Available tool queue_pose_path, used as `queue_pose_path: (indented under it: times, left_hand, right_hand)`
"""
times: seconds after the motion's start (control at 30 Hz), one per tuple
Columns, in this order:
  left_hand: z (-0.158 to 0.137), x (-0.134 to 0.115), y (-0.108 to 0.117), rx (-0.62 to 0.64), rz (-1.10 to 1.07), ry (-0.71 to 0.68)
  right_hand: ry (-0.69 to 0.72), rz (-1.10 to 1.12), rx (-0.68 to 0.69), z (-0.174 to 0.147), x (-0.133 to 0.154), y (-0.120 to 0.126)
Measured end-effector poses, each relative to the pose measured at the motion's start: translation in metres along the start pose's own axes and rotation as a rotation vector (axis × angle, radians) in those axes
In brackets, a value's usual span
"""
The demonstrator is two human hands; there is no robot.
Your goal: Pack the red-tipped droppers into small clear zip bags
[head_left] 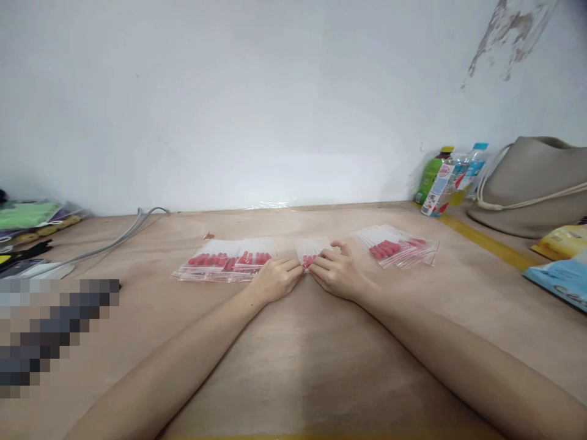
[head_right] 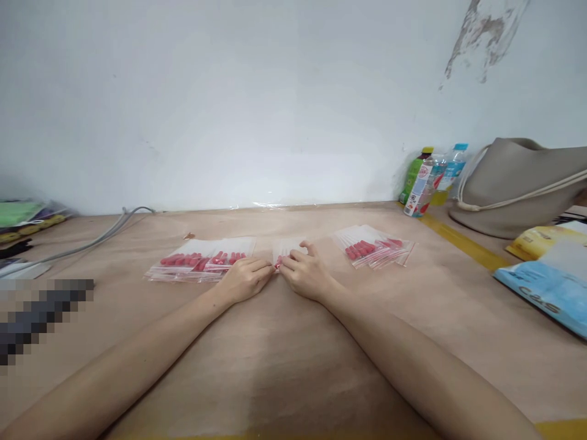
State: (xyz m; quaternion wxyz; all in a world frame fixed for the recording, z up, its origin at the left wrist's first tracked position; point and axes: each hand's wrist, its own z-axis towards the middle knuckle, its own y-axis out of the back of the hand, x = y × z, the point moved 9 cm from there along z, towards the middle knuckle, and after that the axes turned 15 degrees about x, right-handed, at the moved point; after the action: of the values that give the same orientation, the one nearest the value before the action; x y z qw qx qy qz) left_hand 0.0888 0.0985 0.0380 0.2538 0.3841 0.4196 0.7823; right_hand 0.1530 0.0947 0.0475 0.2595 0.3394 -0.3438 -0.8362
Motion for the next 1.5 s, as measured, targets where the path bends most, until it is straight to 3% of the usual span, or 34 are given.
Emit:
queue_pose_path:
  times: [0.37,0.57,0.73,0.8,0.93,1.0,1.1,1.23,1.4,1.5]
  left_hand:
    - [-0.003,0.004,-0.003,0.002,-0.066,0.025]
    - [-0.001,0.008,0.002,0.001,-0.087,0.103]
    - [0.006,0.012,0.004,-0.003,-0.086,0.181]
    - [0.01,0.007,0.0,0.017,-0.092,0.125]
    - [0.012,0.0,-0.01,0.049,-0.111,0.04]
    - [0.011,0.0,-0.012,0.052,-0.111,0.041]
    - [0.008,0.005,-0.009,0.045,-0.102,0.064]
    - [-0.002,0.03,0.005,0.029,-0.095,0.118]
    - [-0.035,0.071,0.02,0.046,-0.099,0.187]
    - [-0.054,0.079,0.022,0.106,-0.111,0.182]
  right_hand:
    - [-0.055,-0.03,0.076,-0.04,-0.038,0.009]
    - [-0.124,0.033,0.106,-0.041,-0.041,0.006]
    - [-0.087,0.198,0.172,-0.043,-0.036,0.001]
    - [-0.196,0.169,0.214,-0.047,-0.044,-0.002]
    - [-0.683,0.016,0.345,-0.073,-0.085,-0.014]
    - [-0.783,0.039,0.445,-0.084,-0.094,-0.026]
    - [-0.76,0.103,0.518,-0.085,-0.092,-0.038]
    - [-0.691,0.168,0.498,-0.072,-0.078,-0.039]
    - [-0.535,0.265,0.464,-0.045,-0.048,-0.037]
    - [-0.449,0.35,0.445,-0.03,-0.03,-0.037]
